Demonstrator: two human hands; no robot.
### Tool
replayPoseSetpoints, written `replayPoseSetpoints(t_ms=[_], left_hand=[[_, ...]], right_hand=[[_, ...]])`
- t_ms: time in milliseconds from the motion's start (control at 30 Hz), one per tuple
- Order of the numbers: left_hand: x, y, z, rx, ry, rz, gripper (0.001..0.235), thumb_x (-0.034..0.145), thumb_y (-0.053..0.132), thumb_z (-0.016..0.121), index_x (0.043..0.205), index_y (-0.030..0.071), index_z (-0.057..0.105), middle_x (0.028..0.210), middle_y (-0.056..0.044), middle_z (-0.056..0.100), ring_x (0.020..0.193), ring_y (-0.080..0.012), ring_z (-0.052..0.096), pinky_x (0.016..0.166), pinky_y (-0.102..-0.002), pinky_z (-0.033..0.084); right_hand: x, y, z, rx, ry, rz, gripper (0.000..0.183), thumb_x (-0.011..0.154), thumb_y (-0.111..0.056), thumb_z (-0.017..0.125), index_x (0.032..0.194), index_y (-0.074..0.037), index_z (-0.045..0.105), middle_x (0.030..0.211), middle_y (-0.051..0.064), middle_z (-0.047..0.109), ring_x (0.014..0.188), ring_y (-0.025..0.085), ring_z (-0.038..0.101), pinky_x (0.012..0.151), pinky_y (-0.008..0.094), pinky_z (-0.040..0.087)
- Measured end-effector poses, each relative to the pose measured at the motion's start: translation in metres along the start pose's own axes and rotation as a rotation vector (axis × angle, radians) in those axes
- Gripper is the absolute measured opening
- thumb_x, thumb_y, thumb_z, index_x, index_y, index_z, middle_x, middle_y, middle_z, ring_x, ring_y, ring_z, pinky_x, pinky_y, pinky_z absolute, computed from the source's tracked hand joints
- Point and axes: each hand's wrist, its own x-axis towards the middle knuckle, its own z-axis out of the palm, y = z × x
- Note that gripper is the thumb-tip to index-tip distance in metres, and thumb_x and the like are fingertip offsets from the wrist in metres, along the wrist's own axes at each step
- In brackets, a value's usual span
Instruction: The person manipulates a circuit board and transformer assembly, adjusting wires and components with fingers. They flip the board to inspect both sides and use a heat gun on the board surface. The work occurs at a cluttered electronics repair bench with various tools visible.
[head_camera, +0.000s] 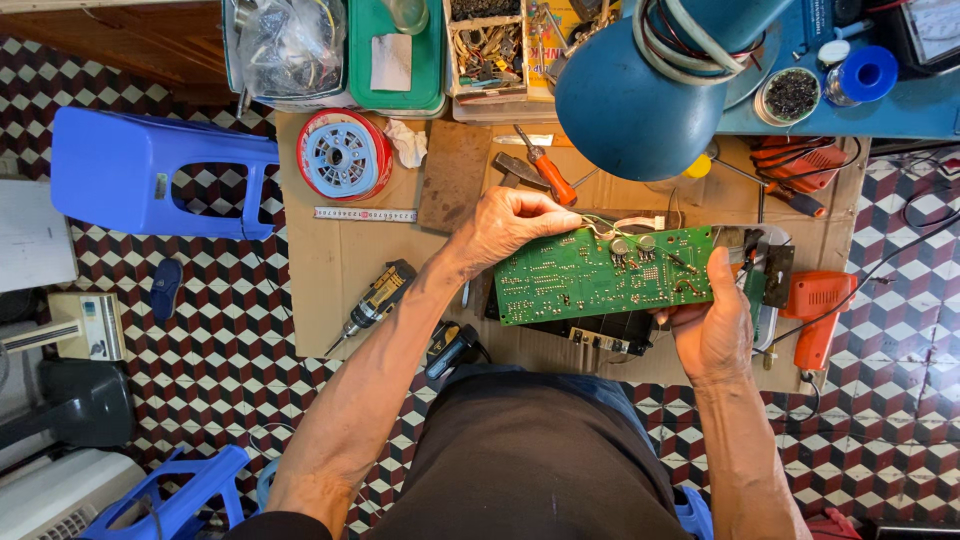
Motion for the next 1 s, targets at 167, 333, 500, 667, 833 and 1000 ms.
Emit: replayPoseSetpoints(t_ms=[167,333,500,667,833,1000], left_hand=[[-0.011,-0.003,-0.001,-0.102,0.061,-0.088,0.027,0.092,0.027,0.076,0.105,0.004,0.080,0.089,-0.001,0.076,0.076,-0.0053,0.068,0.068,-0.021,0.056],[-0.045,-0.026,0.001,-0.370,0.265,-0.137,0.028,0.091,0.022,0.074,0.103,-0.003,0.075,0.084,-0.006,0.075,0.070,-0.0097,0.069,0.062,-0.023,0.057],[-0.085,-0.068,-0.005,-0.453,0.542,-0.049,0.023,0.098,0.021,0.072,0.105,-0.001,0.074,0.088,-0.004,0.073,0.072,-0.0077,0.067,0.063,-0.022,0.055],[-0.087,-0.096,0.002,-0.645,0.616,0.012,0.019,0.097,0.022,0.072,0.103,0.004,0.073,0.092,-0.002,0.074,0.075,-0.0080,0.068,0.066,-0.023,0.056],[-0.079,-0.116,0.032,-0.682,0.684,0.052,0.022,0.098,0.026,0.073,0.100,0.004,0.072,0.089,0.000,0.073,0.073,-0.0077,0.066,0.065,-0.023,0.056],[-0.075,-0.142,0.058,-0.637,0.790,0.162,0.024,0.098,0.026,0.075,0.102,0.003,0.071,0.090,-0.001,0.073,0.074,-0.0072,0.066,0.067,-0.022,0.055]], right_hand=[[-0.001,-0.002,0.003,0.103,-0.052,0.047,0.048,0.109,-0.050,0.051,0.131,-0.008,0.060,0.112,0.008,0.070,0.090,0.019,0.064,0.067,0.032,0.048],[0.000,-0.003,0.019,0.124,-0.119,0.065,0.056,0.108,-0.048,0.047,0.142,-0.005,0.054,0.116,0.011,0.068,0.098,0.019,0.065,0.082,0.034,0.052],[-0.010,0.009,0.048,0.058,-0.201,0.069,0.066,0.106,-0.046,0.045,0.152,0.002,0.039,0.131,0.020,0.064,0.107,0.023,0.067,0.093,0.036,0.055],[-0.033,0.022,0.060,-0.099,-0.131,0.021,0.068,0.103,-0.043,0.047,0.153,0.001,0.034,0.139,0.021,0.059,0.112,0.024,0.068,0.095,0.037,0.056],[-0.071,0.038,0.016,-0.259,0.068,0.012,0.064,0.103,-0.043,0.047,0.147,0.004,0.046,0.133,0.022,0.065,0.102,0.024,0.069,0.089,0.035,0.057],[-0.115,0.041,-0.078,-0.367,0.408,-0.057,0.060,0.102,-0.041,0.050,0.140,0.005,0.053,0.125,0.020,0.069,0.094,0.023,0.072,0.083,0.034,0.058]])
